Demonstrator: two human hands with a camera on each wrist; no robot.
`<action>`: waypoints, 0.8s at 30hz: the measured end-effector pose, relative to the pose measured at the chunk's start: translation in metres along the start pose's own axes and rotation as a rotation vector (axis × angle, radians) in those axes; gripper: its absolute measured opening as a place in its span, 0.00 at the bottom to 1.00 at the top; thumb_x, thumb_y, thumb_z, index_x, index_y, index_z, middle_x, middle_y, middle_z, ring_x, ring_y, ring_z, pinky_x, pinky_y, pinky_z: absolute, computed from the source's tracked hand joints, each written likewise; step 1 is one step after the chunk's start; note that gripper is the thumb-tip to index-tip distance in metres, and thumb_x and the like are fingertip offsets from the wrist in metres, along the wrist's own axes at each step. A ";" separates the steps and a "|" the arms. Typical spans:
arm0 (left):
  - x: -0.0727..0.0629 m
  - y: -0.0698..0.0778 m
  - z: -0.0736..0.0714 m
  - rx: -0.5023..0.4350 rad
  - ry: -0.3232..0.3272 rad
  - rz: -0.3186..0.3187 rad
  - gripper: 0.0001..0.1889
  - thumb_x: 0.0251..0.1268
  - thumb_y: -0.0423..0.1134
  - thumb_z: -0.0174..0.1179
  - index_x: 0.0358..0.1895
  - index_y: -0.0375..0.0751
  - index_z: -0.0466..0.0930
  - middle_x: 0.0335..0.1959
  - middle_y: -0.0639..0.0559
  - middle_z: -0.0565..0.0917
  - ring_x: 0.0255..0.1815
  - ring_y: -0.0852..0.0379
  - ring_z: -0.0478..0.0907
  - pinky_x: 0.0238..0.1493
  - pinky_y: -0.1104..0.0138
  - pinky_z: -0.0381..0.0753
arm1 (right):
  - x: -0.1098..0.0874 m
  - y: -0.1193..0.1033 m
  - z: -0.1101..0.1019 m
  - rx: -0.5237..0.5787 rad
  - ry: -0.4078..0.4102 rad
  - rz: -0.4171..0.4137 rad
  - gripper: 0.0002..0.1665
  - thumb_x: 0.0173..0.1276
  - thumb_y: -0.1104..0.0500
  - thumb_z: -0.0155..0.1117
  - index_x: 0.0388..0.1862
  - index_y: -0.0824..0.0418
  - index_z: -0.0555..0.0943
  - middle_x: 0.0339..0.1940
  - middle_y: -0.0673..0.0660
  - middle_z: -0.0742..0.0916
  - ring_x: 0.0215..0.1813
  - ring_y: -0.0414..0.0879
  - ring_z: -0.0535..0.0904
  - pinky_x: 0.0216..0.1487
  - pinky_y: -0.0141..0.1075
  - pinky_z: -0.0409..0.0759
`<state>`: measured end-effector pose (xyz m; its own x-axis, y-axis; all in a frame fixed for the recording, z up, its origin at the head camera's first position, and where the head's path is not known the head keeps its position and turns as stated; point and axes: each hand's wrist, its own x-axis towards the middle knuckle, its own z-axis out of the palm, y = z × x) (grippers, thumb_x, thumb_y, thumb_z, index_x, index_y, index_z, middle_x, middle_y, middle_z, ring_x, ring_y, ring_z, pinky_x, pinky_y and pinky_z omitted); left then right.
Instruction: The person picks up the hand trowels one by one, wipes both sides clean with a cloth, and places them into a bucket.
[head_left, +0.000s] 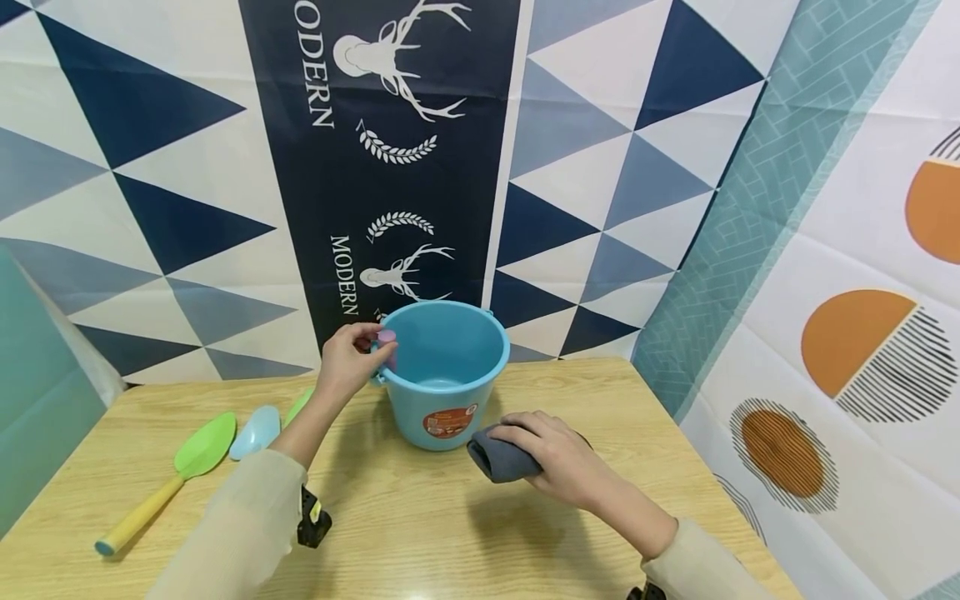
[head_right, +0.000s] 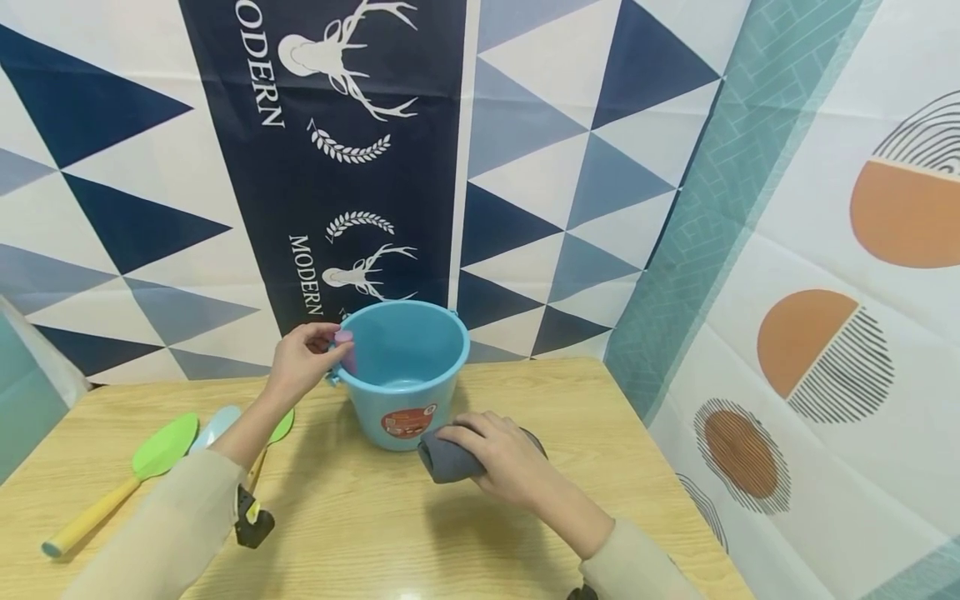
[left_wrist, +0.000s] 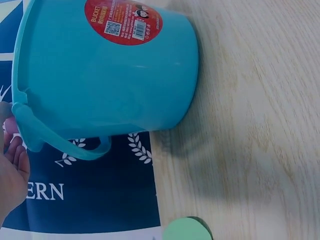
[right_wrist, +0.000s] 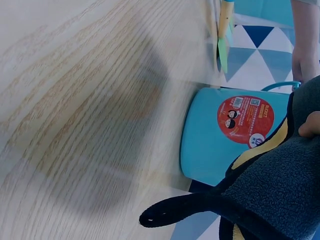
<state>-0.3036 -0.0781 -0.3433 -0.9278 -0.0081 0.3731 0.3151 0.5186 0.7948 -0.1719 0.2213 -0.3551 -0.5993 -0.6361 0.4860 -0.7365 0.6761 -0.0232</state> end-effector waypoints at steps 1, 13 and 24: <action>0.000 0.000 0.000 0.000 0.001 0.003 0.21 0.53 0.42 0.67 0.49 0.35 0.80 0.41 0.41 0.79 0.42 0.48 0.75 0.44 0.61 0.76 | 0.000 0.000 0.000 0.000 -0.002 0.000 0.34 0.49 0.60 0.75 0.56 0.49 0.76 0.52 0.55 0.81 0.50 0.51 0.79 0.47 0.46 0.79; -0.004 -0.004 -0.004 -0.050 -0.016 -0.035 0.23 0.53 0.48 0.67 0.50 0.39 0.80 0.43 0.43 0.79 0.43 0.50 0.73 0.44 0.63 0.74 | 0.002 0.001 0.001 0.007 -0.007 -0.002 0.35 0.49 0.61 0.75 0.57 0.49 0.75 0.52 0.55 0.81 0.51 0.51 0.79 0.47 0.46 0.79; -0.009 -0.014 -0.017 -0.079 -0.017 0.007 0.23 0.56 0.48 0.66 0.51 0.37 0.79 0.43 0.43 0.80 0.44 0.51 0.75 0.44 0.66 0.74 | 0.003 0.002 0.002 0.009 -0.011 0.004 0.34 0.49 0.61 0.75 0.57 0.49 0.76 0.53 0.55 0.81 0.50 0.51 0.79 0.47 0.46 0.79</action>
<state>-0.2960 -0.0993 -0.3496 -0.9286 0.0100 0.3710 0.3355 0.4499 0.8277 -0.1761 0.2203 -0.3554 -0.6054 -0.6374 0.4766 -0.7369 0.6753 -0.0328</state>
